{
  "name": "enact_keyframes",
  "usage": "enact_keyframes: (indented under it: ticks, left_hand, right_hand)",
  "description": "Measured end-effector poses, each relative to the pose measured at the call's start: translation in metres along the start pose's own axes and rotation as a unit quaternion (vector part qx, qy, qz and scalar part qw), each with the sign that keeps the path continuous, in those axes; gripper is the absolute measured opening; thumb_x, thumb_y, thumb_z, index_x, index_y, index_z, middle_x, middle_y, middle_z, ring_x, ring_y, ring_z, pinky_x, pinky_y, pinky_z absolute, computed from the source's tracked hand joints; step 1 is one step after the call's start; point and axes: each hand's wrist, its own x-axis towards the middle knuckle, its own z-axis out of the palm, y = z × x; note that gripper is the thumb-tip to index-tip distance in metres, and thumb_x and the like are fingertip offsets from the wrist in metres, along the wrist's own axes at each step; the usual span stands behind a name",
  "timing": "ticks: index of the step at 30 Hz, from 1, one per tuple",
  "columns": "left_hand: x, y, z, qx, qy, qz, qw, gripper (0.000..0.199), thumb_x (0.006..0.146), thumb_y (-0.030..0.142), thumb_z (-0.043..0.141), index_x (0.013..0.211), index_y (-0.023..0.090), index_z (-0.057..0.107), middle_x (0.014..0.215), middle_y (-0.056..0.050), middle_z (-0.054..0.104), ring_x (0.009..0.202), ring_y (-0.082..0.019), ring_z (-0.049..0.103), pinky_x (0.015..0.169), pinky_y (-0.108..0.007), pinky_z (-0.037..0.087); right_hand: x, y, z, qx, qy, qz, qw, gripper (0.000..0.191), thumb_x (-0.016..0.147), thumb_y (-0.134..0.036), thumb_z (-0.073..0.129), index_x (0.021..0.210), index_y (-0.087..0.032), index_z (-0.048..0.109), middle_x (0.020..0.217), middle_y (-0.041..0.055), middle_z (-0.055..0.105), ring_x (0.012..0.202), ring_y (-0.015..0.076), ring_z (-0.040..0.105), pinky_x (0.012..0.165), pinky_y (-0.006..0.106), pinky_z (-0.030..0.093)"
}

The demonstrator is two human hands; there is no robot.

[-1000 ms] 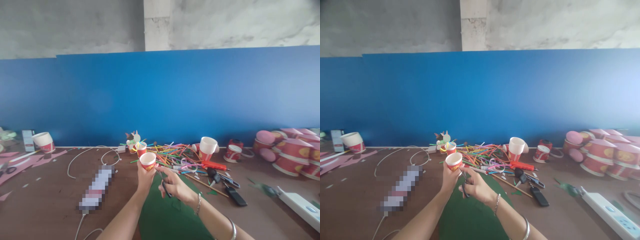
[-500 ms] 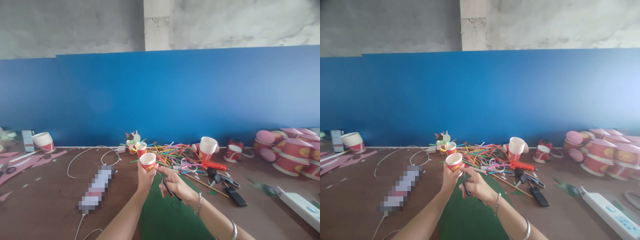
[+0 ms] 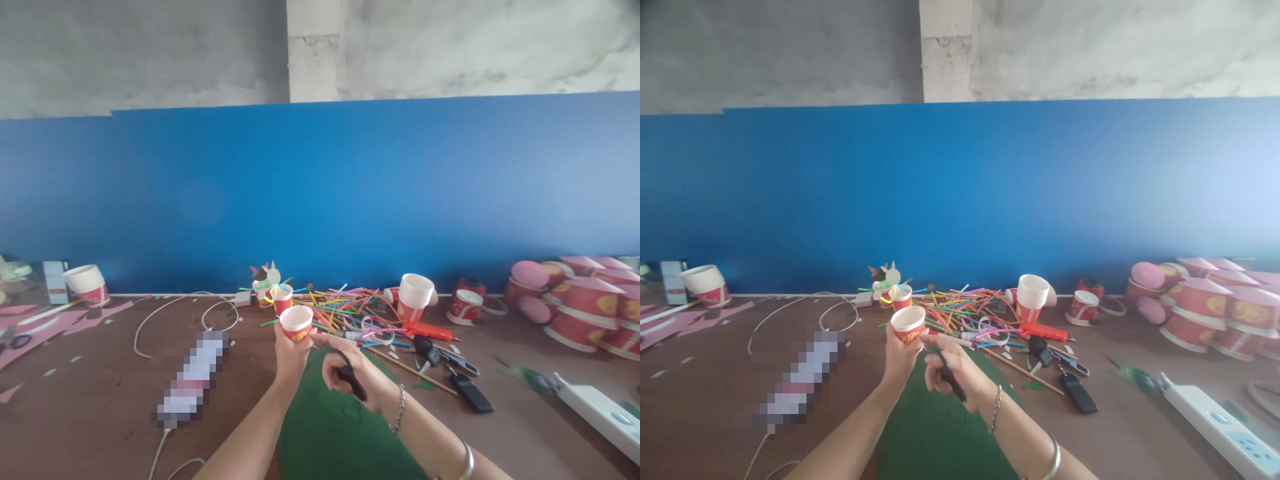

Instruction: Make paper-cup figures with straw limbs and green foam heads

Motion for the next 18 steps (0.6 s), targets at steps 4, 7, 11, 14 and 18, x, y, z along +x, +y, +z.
enact_keyframes:
  ticks: [4, 7, 11, 14, 18]
  left_hand:
    - [-0.0001, -0.0021, -0.0005, 0.039, 0.004, 0.018, 0.999, 0.051, 0.058, 0.025, 0.071, 0.101, 0.017, 0.045, 0.088, -0.005, 0.064, 0.079, -0.022, 0.064, 0.07, -0.035, 0.05]
    - [-0.0014, -0.0016, -0.0008, 0.047, -0.015, 0.027, 0.998, 0.052, 0.06, 0.026, 0.07, 0.105, 0.017, 0.045, 0.091, -0.006, 0.064, 0.08, -0.022, 0.064, 0.07, -0.033, 0.05]
    - [-0.0023, -0.002, -0.0019, 0.036, -0.046, 0.037, 0.998, 0.054, 0.063, 0.03, 0.07, 0.109, 0.018, 0.044, 0.095, -0.007, 0.064, 0.083, -0.022, 0.064, 0.072, -0.033, 0.05]
    - [-0.0022, -0.0033, -0.0024, 0.052, -0.057, 0.058, 0.995, 0.062, 0.064, 0.024, 0.068, 0.119, 0.018, 0.039, 0.108, -0.011, 0.061, 0.095, -0.024, 0.061, 0.081, -0.037, 0.049]
    - [-0.0019, -0.0057, -0.0009, 0.095, -0.057, 0.099, 0.989, 0.061, 0.063, 0.018, 0.062, 0.12, 0.019, 0.041, 0.116, -0.013, 0.056, 0.106, -0.026, 0.055, 0.088, -0.041, 0.046]
  right_hand:
    - [0.0001, -0.0026, -0.0021, 0.018, 0.007, 0.025, 1.0, 0.064, 0.072, -0.037, 0.049, 0.13, -0.012, 0.04, 0.048, -0.0054, 0.055, 0.033, 0.0054, 0.024, 0.035, 0.019, 0.014]
    - [-0.0017, -0.0023, -0.0013, -0.121, 0.034, 0.001, 0.992, 0.064, 0.068, -0.028, 0.056, 0.129, -0.013, 0.041, 0.051, -0.0062, 0.055, 0.039, 0.0072, 0.038, 0.038, 0.018, 0.021]
    - [-0.0038, 0.0019, -0.0005, -0.307, 0.068, -0.036, 0.948, 0.067, 0.062, -0.015, 0.062, 0.126, -0.019, 0.045, 0.048, -0.0107, 0.047, 0.044, 0.0074, 0.039, 0.041, 0.017, 0.026]
    - [-0.0028, 0.0018, -0.0028, -0.334, 0.067, -0.029, 0.94, 0.065, 0.064, -0.014, 0.061, 0.126, -0.018, 0.045, 0.047, -0.0109, 0.046, 0.044, 0.0077, 0.04, 0.041, 0.017, 0.026]
    - [0.0002, -0.0031, -0.0085, -0.316, 0.073, -0.009, 0.946, 0.062, 0.066, -0.015, 0.059, 0.126, -0.015, 0.044, 0.045, -0.0097, 0.049, 0.043, 0.0096, 0.047, 0.04, 0.017, 0.028]
